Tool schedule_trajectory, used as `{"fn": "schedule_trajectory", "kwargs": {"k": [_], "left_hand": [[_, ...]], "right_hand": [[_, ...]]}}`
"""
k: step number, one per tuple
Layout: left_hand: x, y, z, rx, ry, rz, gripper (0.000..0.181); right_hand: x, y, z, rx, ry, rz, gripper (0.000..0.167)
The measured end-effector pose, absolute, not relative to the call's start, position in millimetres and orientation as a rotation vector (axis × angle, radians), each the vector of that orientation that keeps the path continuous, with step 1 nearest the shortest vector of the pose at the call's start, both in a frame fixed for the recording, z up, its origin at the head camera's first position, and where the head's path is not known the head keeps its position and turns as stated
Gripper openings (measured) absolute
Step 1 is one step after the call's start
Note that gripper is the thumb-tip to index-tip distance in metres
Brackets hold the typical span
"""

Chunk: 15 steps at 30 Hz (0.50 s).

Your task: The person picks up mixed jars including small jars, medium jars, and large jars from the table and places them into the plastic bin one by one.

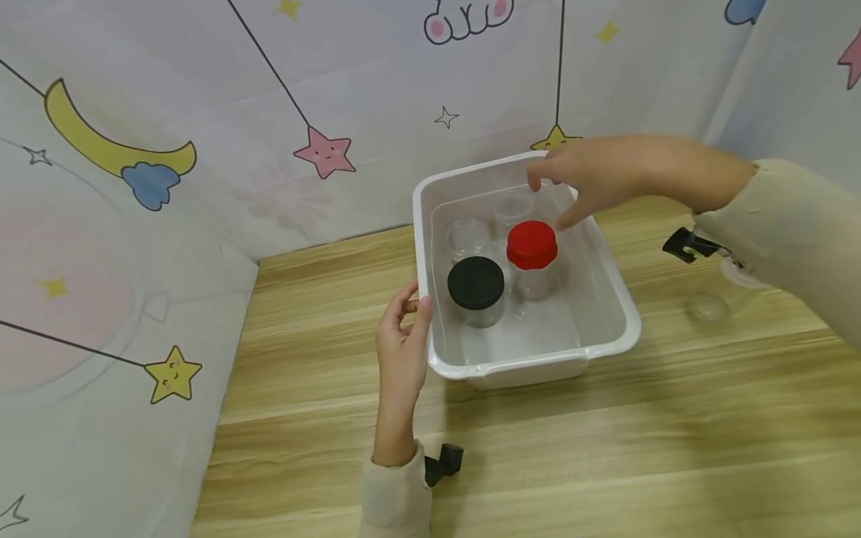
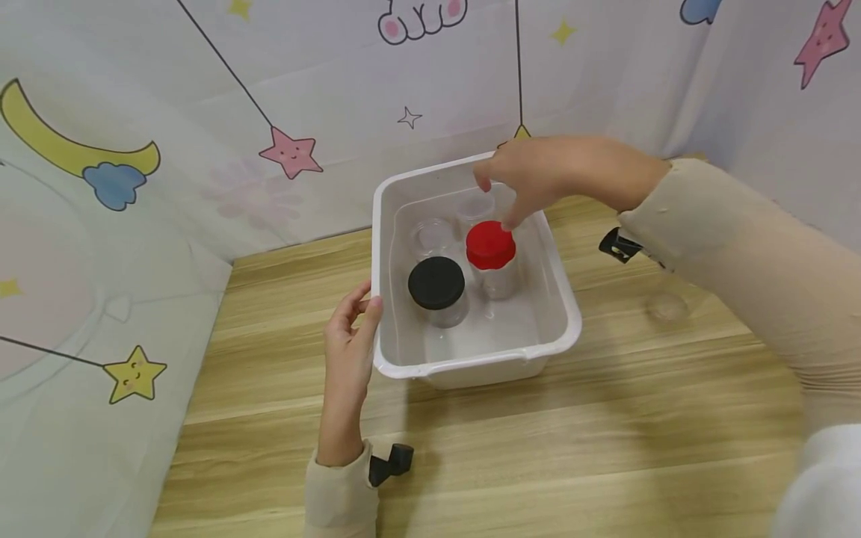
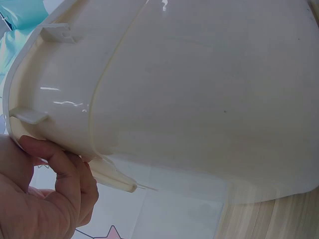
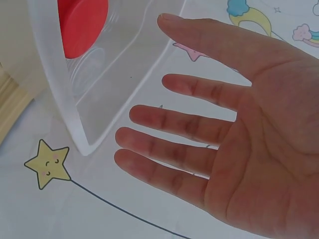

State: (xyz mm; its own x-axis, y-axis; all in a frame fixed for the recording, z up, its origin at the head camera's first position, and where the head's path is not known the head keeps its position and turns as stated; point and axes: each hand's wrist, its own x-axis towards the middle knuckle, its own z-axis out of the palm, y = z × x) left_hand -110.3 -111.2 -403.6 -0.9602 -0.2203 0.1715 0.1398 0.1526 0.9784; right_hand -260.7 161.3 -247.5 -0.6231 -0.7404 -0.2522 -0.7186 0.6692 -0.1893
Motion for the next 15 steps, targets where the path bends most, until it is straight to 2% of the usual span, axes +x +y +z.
{"fn": "schedule_trajectory", "kwargs": {"k": [15], "left_hand": [[-110,-112,-405,0.077,-2.148,-1.894,0.039]], "right_hand": [[-260,182,-245,-1.138,2.645,-0.089,0.049]]}}
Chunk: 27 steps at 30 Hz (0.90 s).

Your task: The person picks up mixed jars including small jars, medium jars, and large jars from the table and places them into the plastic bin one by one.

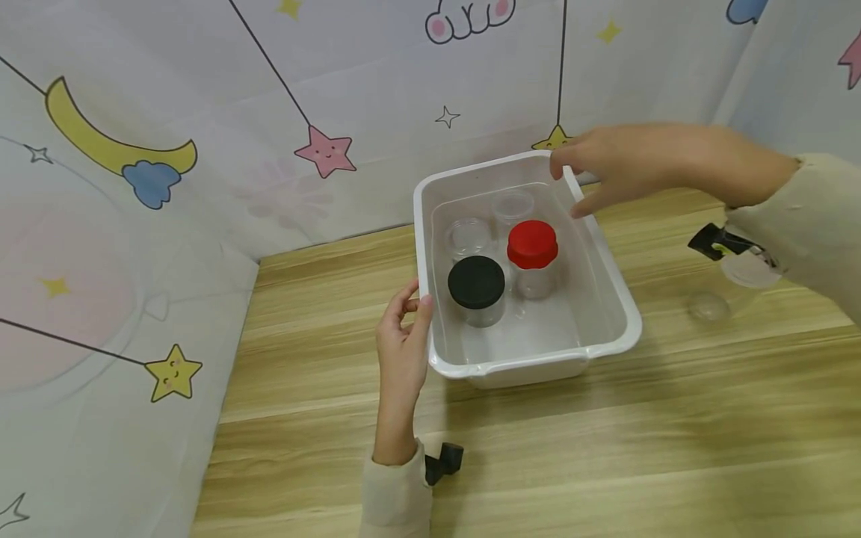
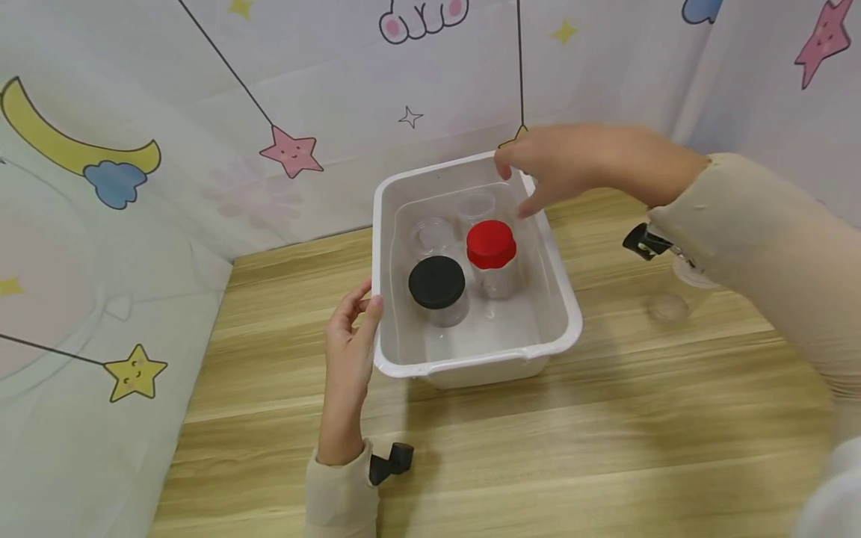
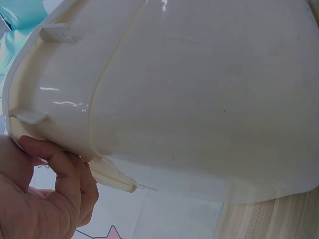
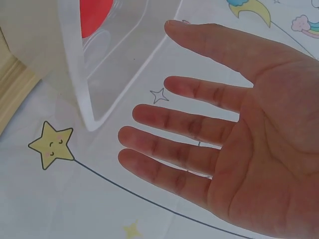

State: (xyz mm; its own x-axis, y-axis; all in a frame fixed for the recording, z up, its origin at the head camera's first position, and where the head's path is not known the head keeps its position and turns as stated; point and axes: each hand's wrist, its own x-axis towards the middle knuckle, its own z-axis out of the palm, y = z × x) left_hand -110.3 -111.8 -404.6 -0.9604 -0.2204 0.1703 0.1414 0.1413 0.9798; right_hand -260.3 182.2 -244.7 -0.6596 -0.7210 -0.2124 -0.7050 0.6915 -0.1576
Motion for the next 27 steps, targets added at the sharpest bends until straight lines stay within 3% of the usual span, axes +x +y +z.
{"fn": "schedule_trajectory", "kwargs": {"k": [27], "left_hand": [[-110,-111,-403,0.081,-2.175,-1.869,0.040]], "right_hand": [[-255,253,-261,-0.966,2.740,-0.034,0.050]]}}
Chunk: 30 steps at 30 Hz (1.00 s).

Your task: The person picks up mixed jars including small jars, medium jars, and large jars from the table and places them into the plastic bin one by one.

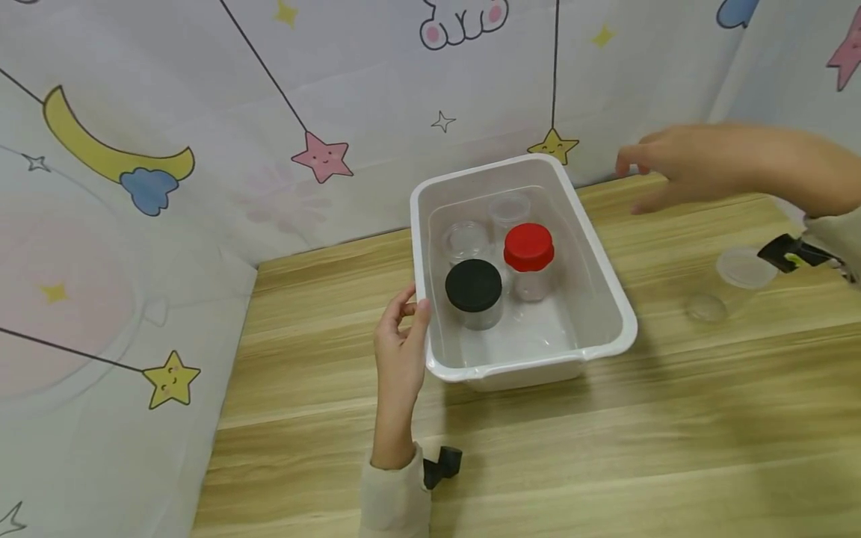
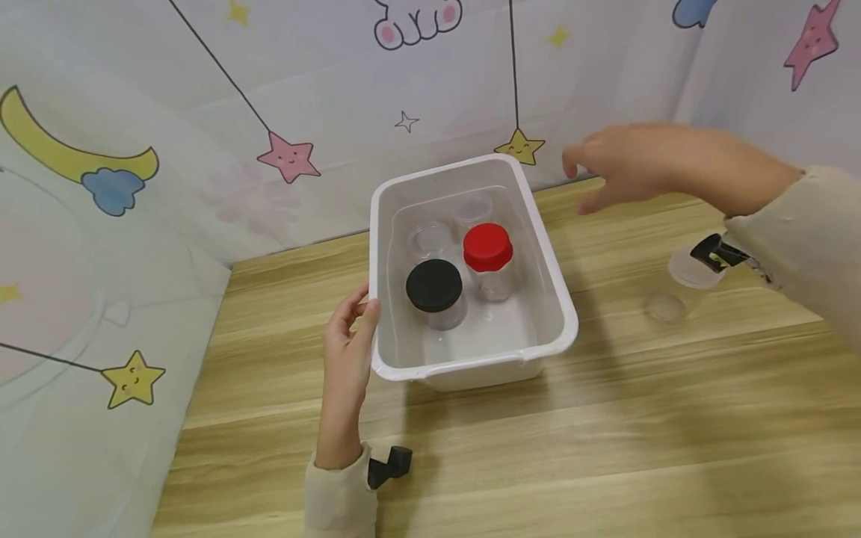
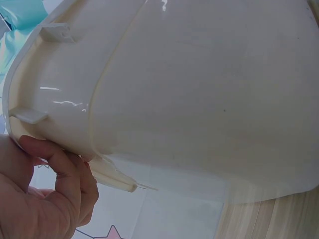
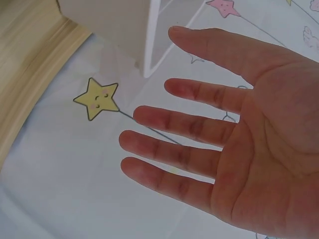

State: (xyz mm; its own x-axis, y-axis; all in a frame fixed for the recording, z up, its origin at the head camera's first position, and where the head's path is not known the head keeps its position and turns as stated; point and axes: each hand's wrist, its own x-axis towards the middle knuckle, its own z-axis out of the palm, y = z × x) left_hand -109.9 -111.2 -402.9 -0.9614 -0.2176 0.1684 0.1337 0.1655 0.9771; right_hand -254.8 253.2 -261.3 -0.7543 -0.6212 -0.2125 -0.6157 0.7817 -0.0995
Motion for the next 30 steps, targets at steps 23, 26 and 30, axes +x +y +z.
{"fn": "schedule_trajectory", "kwargs": {"k": [23,26,30], "left_hand": [[-111,-113,-404,0.068,-2.171,-1.872,0.040],[-111,-113,-404,0.067,-2.173,-1.866,0.040],[-110,-113,-404,0.072,-2.179,-1.858,0.041]], "right_hand": [[-243,308,-286,-0.891,2.757,-0.012,0.050],[-241,313,-291,-0.878,2.765,-0.027,0.051],[-237,320,-298,-0.847,2.771,-0.051,0.053]]}}
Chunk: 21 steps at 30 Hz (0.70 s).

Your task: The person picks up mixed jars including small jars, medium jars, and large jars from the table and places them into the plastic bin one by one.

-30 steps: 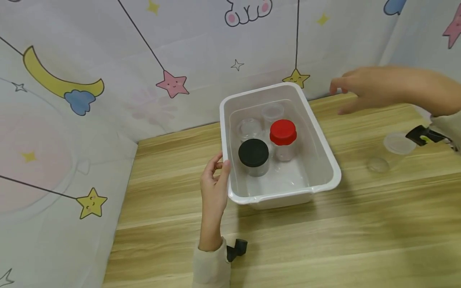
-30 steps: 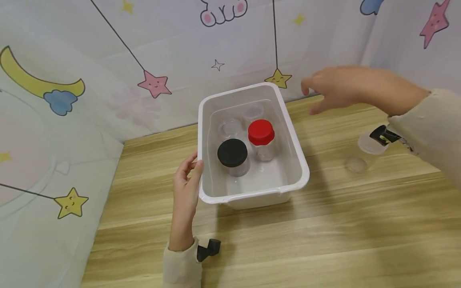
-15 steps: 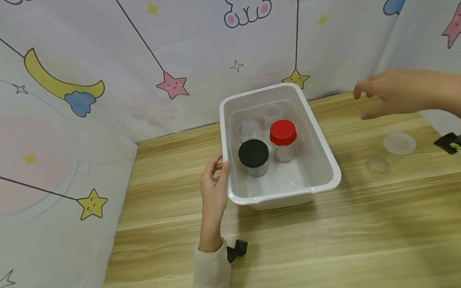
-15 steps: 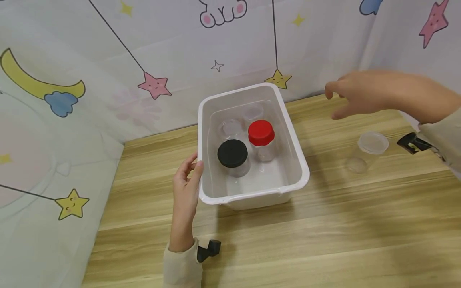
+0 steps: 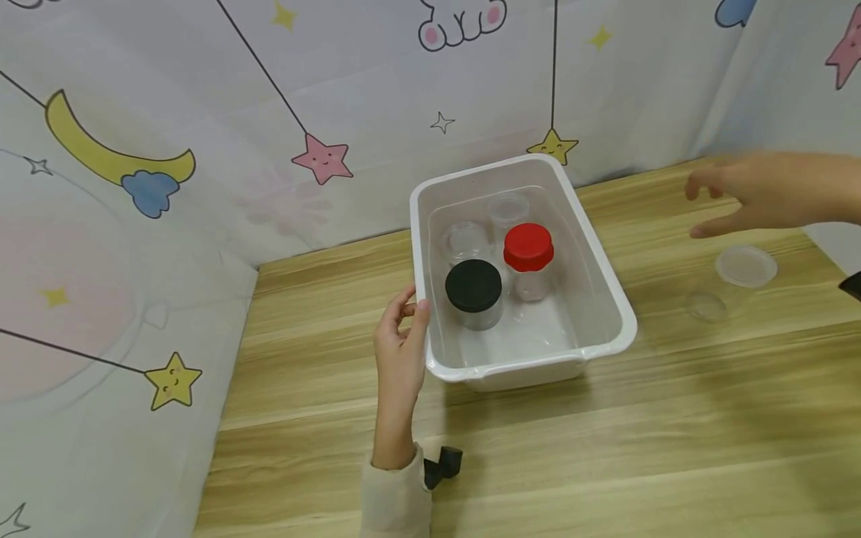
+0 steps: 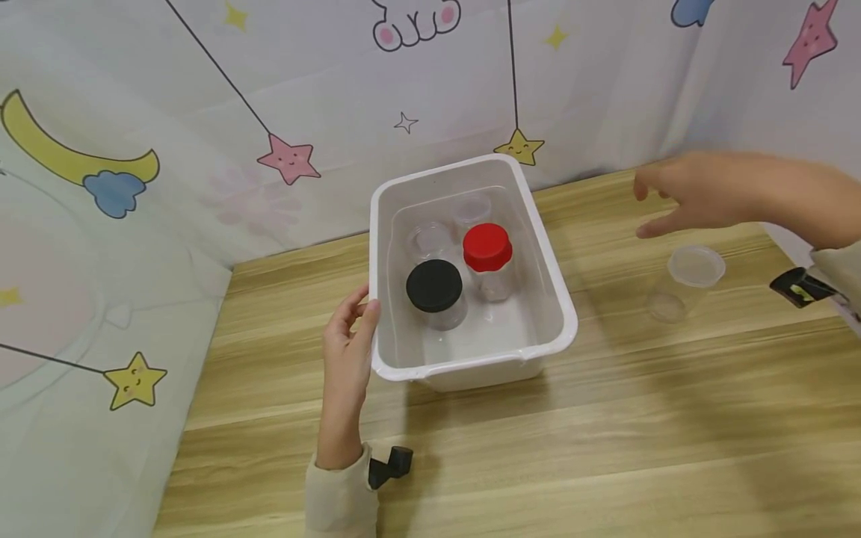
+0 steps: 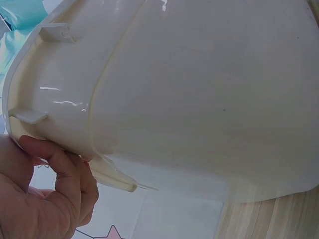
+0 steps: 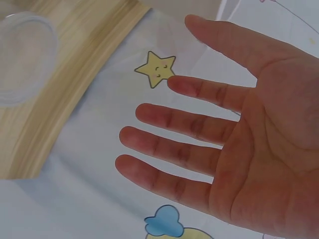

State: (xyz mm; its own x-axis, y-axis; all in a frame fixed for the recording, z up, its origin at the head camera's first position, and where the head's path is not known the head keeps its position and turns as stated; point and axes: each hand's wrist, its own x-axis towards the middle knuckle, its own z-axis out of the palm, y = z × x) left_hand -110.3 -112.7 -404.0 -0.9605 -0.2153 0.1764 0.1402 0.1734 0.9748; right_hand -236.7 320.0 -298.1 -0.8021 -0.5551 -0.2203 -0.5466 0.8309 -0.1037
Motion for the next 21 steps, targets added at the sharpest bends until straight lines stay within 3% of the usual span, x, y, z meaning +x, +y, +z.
{"fn": "schedule_trajectory", "kwargs": {"k": [10,21], "left_hand": [[-109,-112,-404,0.084,-2.195,-1.839,0.042],[-110,-112,-403,0.082,-2.187,-1.853,0.041]], "right_hand": [[-229,336,-325,-0.732,2.768,-0.084,0.066],[-220,351,-341,-0.711,2.760,-0.195,0.061]]}}
